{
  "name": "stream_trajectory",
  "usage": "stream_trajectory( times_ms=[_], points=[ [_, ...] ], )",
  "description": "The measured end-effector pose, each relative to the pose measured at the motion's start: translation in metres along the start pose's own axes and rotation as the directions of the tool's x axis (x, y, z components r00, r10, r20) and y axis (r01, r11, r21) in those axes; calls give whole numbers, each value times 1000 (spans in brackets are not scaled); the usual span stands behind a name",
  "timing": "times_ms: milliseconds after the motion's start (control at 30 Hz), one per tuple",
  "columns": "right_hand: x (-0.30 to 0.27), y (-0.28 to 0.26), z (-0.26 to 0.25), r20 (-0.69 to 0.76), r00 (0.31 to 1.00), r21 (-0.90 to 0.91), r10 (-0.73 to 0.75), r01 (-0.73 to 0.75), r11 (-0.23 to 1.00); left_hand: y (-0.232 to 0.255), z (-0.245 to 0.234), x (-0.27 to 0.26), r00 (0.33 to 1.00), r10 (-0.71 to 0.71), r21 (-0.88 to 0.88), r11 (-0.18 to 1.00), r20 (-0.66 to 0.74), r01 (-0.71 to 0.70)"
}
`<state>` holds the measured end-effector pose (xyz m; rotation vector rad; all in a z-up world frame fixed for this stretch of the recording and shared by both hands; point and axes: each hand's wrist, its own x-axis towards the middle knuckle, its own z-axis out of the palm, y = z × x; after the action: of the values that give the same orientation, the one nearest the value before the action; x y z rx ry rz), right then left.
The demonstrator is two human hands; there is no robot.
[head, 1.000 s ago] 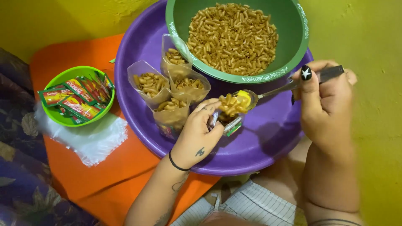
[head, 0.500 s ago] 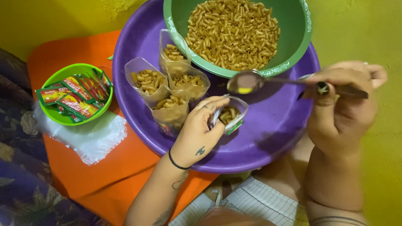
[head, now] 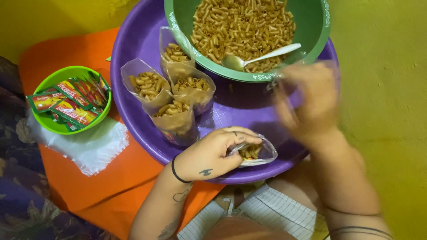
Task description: Filling small plastic bags with snacks from a large bowl using a spoon.
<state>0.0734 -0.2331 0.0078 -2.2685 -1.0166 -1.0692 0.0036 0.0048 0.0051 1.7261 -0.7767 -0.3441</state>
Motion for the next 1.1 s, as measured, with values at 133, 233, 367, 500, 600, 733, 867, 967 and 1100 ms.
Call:
stream_trajectory(
  times_ms=[133,233,367,500,600,733,867,967,1100],
  points=[
    [28,-34,21,518,855,507,-20,-288,812,5,-5,-2,998,-38,-5,999,57,38],
    [36,-32,43,746,665,328,23,-398,857,9,-6,-5,999,7,-47,999,49,-4],
    [13,-24,69,850,490,-37,196,-316,948,9,-7,-7,999,10,-76,997,44,-6],
    [-9,-16,79,737,664,-70,126,-112,991,8,-6,-8,999,-1,-76,997,32,3],
    [-11,-11,70,694,712,-62,110,-93,994,4,-7,-10,1000,10,-80,997,13,-9],
    [-2,-11,29,597,800,94,55,-138,986,6,-7,-9,1000,4,-84,996,-23,-6],
    [28,-37,-35,473,874,399,115,-328,856,8,-5,-9,990,-58,-90,995,-132,47],
    [45,-50,-46,454,884,452,113,-338,826,-1,-5,-9,957,-110,-90,992,-267,89],
    [67,-29,-26,479,874,414,81,-306,858,-4,0,-9,910,-96,-150,988,-404,37]
  ],
)
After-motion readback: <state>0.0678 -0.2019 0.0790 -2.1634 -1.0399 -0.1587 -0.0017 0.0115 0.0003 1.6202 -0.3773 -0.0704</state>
